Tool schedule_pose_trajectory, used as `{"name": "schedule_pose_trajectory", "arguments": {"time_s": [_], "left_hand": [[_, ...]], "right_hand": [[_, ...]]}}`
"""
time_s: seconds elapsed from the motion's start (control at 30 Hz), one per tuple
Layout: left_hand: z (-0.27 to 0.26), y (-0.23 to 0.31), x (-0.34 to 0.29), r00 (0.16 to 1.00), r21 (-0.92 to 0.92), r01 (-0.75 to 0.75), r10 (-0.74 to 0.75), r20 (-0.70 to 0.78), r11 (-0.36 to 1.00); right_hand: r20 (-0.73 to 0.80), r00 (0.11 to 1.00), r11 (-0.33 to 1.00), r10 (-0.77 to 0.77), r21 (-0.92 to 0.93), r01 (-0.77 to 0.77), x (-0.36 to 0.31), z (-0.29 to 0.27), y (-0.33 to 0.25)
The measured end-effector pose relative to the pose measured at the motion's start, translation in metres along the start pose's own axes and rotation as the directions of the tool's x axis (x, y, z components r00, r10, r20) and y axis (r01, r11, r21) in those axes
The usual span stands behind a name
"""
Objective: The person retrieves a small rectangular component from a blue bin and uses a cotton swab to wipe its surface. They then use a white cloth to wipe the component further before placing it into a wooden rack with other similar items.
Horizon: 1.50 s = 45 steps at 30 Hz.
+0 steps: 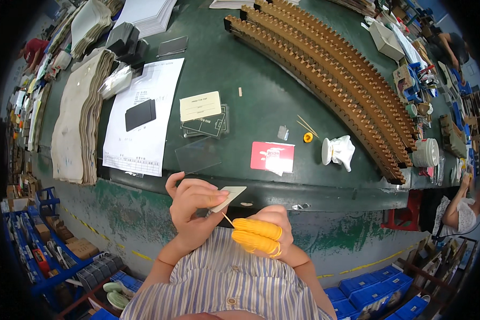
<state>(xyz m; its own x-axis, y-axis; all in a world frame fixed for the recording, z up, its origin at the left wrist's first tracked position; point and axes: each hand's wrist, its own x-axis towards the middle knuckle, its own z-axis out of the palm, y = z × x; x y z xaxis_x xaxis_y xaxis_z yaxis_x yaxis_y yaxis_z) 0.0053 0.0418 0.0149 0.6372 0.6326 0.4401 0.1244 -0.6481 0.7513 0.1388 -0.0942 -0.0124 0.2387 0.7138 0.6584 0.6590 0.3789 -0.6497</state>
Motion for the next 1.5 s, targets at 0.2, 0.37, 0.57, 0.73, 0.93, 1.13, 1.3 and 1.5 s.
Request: {"name": "schedule_pose_trajectory", "arguments": {"time_s": [0.2,0.37,0.57,0.73,0.93,1.13,1.3,1.5], "left_hand": [[0.0,-0.002,-0.001,1.0,0.015,-0.003,0.003,-0.01,1.0],[-0.003,-0.002,-0.004,1.0,0.023,-0.004,0.004,-0.018,1.0],[0.0,0.004,0.0,0.999,0.013,0.004,-0.003,-0.044,1.0],[0.012,0.003,0.004,0.989,0.024,0.038,-0.034,-0.145,0.999],[0.017,0.009,0.009,0.989,-0.005,0.005,-0.006,-0.15,1.0],[0.024,0.023,0.009,0.986,-0.013,-0.008,0.005,-0.167,1.0],[0.029,0.013,0.016,0.988,0.003,-0.088,0.088,-0.13,0.996],[0.021,0.016,0.019,0.994,-0.021,-0.104,0.104,-0.02,0.994]], "right_hand": [[0.016,0.999,0.999,0.032,-0.005,-0.032,-0.003,0.001,-0.002],[0.015,1.0,1.0,0.024,-0.001,-0.024,-0.003,0.006,-0.004],[-0.042,0.999,1.0,-0.03,-0.006,0.03,-0.001,0.006,-0.002],[-0.296,0.955,1.0,0.017,0.025,-0.01,0.003,0.013,0.007],[-0.444,0.894,0.965,-0.054,-0.254,-0.067,0.02,-0.03,0.009],[-0.556,0.831,0.975,0.005,-0.182,-0.127,0.016,-0.04,0.002],[-0.54,0.839,0.987,0.06,-0.094,-0.132,0.012,-0.024,0.001],[-0.275,0.961,0.989,-0.021,-0.145,-0.02,-0.003,-0.017,-0.009]]}}
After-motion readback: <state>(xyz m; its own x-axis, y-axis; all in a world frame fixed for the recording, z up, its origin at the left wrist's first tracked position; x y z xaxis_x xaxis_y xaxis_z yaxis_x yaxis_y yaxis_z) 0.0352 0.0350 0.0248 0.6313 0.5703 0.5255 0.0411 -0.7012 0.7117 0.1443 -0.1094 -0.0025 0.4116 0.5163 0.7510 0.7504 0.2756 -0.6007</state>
